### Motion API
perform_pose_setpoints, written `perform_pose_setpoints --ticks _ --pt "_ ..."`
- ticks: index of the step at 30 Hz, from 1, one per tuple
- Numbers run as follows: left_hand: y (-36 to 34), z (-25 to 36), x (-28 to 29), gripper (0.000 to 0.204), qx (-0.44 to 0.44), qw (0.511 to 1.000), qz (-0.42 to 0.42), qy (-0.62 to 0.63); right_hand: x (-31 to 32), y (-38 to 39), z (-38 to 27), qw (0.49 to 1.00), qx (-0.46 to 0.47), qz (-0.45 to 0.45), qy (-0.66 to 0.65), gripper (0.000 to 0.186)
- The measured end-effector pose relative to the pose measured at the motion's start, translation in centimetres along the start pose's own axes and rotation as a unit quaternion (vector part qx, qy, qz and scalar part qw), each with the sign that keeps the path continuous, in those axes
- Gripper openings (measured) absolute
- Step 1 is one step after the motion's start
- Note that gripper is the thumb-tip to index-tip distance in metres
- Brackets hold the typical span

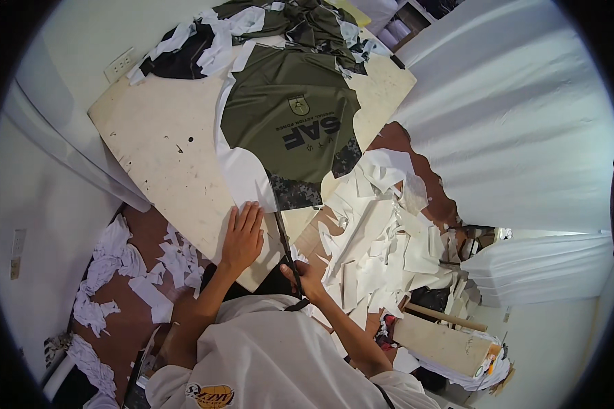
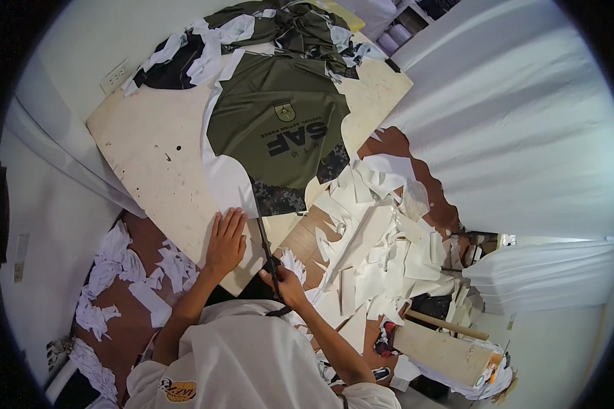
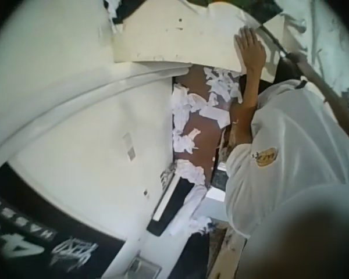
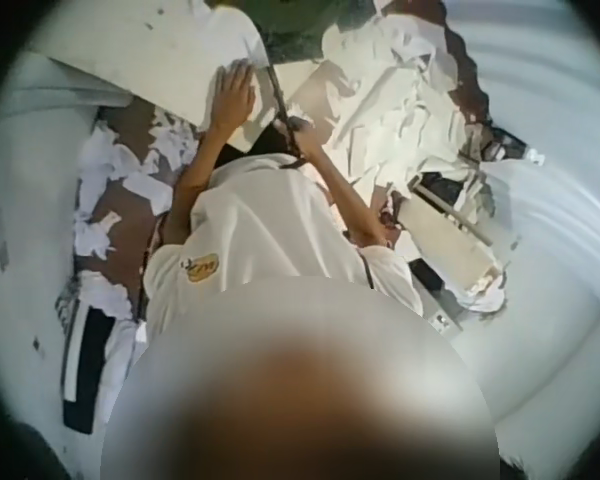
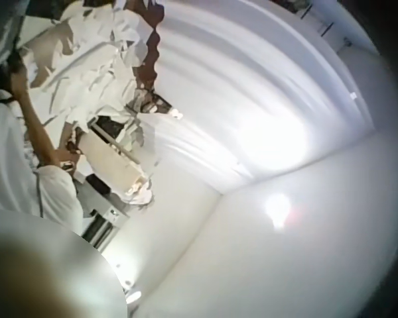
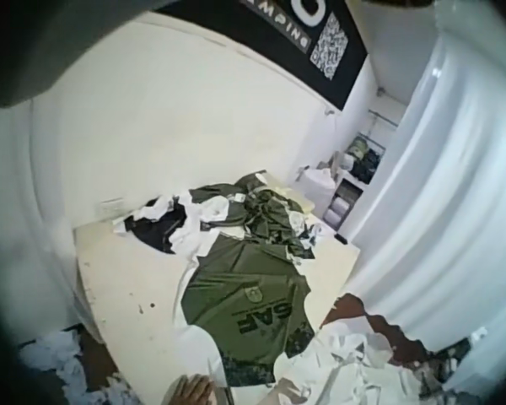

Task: Cutting out garment patterns from fabric using scissors on a work table.

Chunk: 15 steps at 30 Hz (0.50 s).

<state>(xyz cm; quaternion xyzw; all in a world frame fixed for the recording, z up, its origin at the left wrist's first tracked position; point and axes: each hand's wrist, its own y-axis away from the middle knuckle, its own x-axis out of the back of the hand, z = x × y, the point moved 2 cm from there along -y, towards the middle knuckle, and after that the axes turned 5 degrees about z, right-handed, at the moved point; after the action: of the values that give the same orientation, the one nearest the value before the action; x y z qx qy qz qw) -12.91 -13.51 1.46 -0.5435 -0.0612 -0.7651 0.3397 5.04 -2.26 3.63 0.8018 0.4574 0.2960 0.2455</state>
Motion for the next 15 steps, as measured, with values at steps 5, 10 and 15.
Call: perform_pose_setpoints --ticks 5,10,15 --pt "-0.1 0.0 0.0 0.056 0.004 1.000 0.003 -0.002 0.3 -0.3 0.0 0.999 0.012 0.014 0.029 0.054" --pt "0.0 0.0 0.1 0.052 0.006 1.000 0.013 0.011 0.7 0.0 -1.2 0.999 -0.035 -0.008 -0.004 0.053" --pt "0.0 0.1 -0.1 0.051 0.005 1.000 0.023 0.008 0.9 -1.9 -2.8 0.999 -0.014 0.012 0.034 0.052"
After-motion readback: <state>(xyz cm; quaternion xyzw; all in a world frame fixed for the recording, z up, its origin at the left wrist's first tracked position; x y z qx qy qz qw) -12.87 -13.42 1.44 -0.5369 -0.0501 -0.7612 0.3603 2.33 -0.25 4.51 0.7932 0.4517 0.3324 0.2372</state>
